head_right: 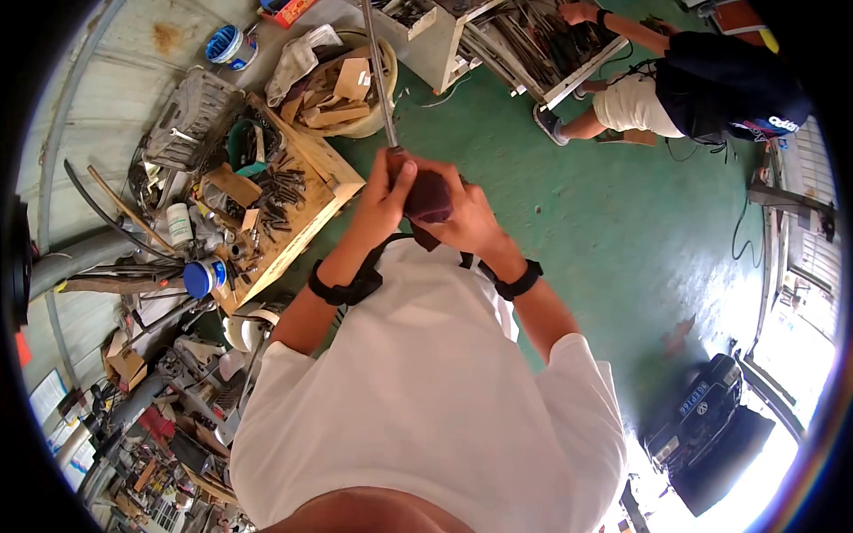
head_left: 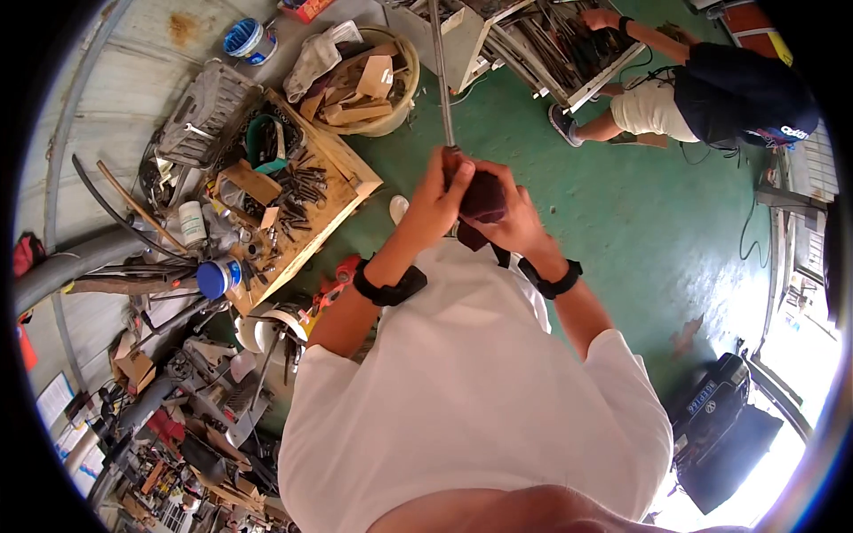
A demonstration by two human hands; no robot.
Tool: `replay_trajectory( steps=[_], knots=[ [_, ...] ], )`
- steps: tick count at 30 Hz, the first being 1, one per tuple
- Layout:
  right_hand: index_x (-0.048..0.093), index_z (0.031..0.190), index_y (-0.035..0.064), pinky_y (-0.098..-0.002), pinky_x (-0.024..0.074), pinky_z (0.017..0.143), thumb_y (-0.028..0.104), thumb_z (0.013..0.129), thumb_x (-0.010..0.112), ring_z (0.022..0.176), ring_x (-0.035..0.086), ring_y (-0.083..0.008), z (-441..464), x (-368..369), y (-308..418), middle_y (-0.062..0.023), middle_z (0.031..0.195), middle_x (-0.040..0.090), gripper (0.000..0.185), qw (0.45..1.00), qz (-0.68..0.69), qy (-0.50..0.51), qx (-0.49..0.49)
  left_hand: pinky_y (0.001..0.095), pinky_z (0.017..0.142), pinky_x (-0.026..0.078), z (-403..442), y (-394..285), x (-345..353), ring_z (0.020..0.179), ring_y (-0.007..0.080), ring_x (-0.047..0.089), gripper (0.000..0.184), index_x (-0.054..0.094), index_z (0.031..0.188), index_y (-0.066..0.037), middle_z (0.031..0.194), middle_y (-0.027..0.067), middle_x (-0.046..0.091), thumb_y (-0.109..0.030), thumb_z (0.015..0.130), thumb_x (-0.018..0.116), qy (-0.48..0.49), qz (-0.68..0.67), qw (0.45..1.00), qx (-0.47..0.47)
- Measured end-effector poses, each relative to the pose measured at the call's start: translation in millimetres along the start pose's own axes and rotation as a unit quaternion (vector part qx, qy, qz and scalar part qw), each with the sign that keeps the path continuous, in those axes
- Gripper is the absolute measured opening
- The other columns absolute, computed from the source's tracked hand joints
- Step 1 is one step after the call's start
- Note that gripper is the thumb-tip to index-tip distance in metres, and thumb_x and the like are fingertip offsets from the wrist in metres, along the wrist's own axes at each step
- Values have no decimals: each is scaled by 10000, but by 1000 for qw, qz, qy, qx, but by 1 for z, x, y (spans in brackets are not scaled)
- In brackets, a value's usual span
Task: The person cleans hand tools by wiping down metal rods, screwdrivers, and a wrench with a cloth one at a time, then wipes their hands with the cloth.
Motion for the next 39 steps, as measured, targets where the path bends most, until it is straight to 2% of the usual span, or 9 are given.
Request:
replay_trajectory(
  steps=[2, 5, 10, 12, 15, 26, 30, 34, 39],
  knots=[
    [444, 1321, 80, -377, 545, 857, 110, 769, 816, 1061, 675, -296, 4, -3, 9, -119, 1174, 671, 666, 997, 20, -48, -49, 292, 691, 468, 4, 8, -22, 731, 133, 514, 218, 454, 1096, -22, 827, 39, 523, -225, 1045, 516, -53, 13, 998, 44],
    [463, 1344, 57, -312, 485, 929, 98, 874, 717, 1034, 595, -155, 10, -15, -20, -59, 1108, 620, 536, 950, 294, -107, -19, 296, 563, 423, -3, 6, -58, 579, 129, 435, 181, 453, 1039, -38, 680, 29, 436, -178, 1014, 564, -113, 26, 993, -1],
    [407, 1424, 60, -345, 439, 1011, 235, 958, 609, 1163, 552, -182, 41, 11, 6, -95, 1223, 582, 537, 915, 395, -66, -51, 319, 546, 416, -22, 2, -75, 551, 177, 443, 229, 482, 991, -23, 668, 75, 469, -178, 954, 647, -65, 210, 972, 86],
    [422, 1409, 56, -352, 430, 1030, 202, 920, 646, 1180, 544, -196, 56, 41, 15, -100, 1237, 576, 558, 809, 588, 1, 6, 326, 538, 411, -25, -4, -72, 544, 192, 444, 242, 490, 980, -20, 664, 82, 483, -176, 935, 669, -28, 220, 968, 117],
    [452, 1374, 57, -364, 462, 1009, 144, 870, 671, 1124, 583, -212, 69, 36, 13, -100, 1192, 597, 556, 874, 476, -94, -26, 326, 520, 381, -29, -2, -76, 535, 179, 408, 250, 503, 937, -13, 610, 61, 460, -195, 934, 675, 17, 201, 979, 24],
    [477, 1315, 42, -403, 521, 973, 89, 849, 640, 1115, 620, -261, 86, -16, 42, -147, 1236, 592, 496, 849, 460, -246, -87, 326, 502, 307, -32, -5, -111, 542, 151, 308, 306, 473, 855, -17, 582, 68, 383, -253, 978, 624, 105, 188, 976, -21],
    [538, 1190, 30, -305, 497, 909, 41, 807, 729, 1019, 604, -153, 86, 67, 44, -69, 1101, 627, 428, 909, 390, -128, -66, 352, 513, 393, -10, -24, -113, 519, 238, 462, 275, 571, 941, -9, 624, 131, 530, -270, 948, 662, 64, 237, 967, 64],
    [572, 1132, 23, -293, 503, 894, -8, 751, 778, 980, 610, -139, 87, 55, 40, -57, 1081, 632, 434, 920, 346, -174, -61, 364, 555, 472, 0, -53, -119, 569, 333, 577, 329, 637, 1075, -33, 706, 163, 635, -282, 886, 738, 80, 320, 936, 120],
    [600, 1046, 17, -278, 522, 769, -24, 719, 757, 838, 621, -114, 56, -26, 54, -23, 916, 655, 365, 869, 208, -433, -118, 325, 529, 462, -15, -59, -125, 538, 245, 556, 337, 559, 917, -16, 680, 99, 616, -278, 873, 766, 98, 355, 922, 116]
  ],
)
Point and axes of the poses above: each hand's wrist, its own z-axis towards the middle knuckle, its own x-axis out of the palm, y = z × x, the point moved 9 cm from there along z, towards the middle knuckle
